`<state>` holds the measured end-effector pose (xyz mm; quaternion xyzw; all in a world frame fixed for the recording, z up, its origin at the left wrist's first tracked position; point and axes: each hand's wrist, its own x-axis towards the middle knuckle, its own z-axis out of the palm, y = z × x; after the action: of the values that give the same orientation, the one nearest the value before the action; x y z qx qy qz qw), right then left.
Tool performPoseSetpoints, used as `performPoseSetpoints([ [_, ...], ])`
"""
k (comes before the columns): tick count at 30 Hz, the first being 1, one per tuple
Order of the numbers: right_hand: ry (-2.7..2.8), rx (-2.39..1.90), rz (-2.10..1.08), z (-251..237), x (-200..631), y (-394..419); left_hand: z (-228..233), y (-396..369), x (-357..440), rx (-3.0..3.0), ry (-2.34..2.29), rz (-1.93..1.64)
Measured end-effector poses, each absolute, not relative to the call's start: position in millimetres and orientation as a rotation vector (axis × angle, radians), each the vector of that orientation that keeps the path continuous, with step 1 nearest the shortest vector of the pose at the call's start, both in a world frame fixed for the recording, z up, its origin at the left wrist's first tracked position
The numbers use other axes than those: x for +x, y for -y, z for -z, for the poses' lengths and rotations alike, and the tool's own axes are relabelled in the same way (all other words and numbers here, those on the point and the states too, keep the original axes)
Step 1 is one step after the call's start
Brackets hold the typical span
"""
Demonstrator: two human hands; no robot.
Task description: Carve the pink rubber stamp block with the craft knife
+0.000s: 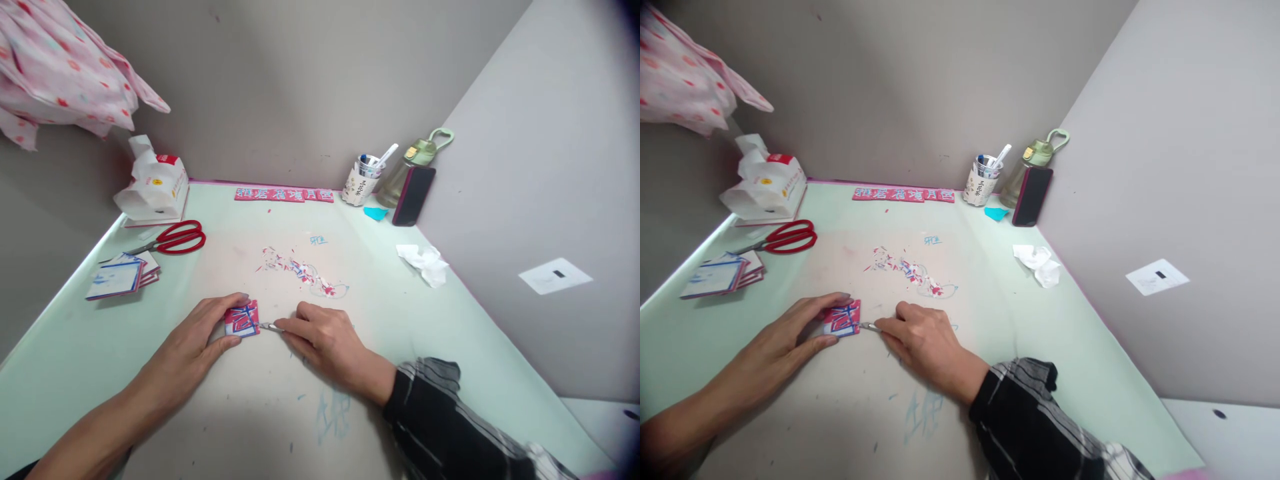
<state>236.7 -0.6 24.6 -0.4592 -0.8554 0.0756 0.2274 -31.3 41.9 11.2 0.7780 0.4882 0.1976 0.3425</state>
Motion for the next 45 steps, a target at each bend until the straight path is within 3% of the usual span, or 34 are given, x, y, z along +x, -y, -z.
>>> performPoseSetpoints([
  [39,2.368,-1.228,-0.213,-21,238,-2,-14,-41,-31,2.090,-1.271,-0.530],
  [45,2.344,-1.275,-0.407,-29,240,-3,-24,-42,-28,2.180,-1.259,-0.508],
])
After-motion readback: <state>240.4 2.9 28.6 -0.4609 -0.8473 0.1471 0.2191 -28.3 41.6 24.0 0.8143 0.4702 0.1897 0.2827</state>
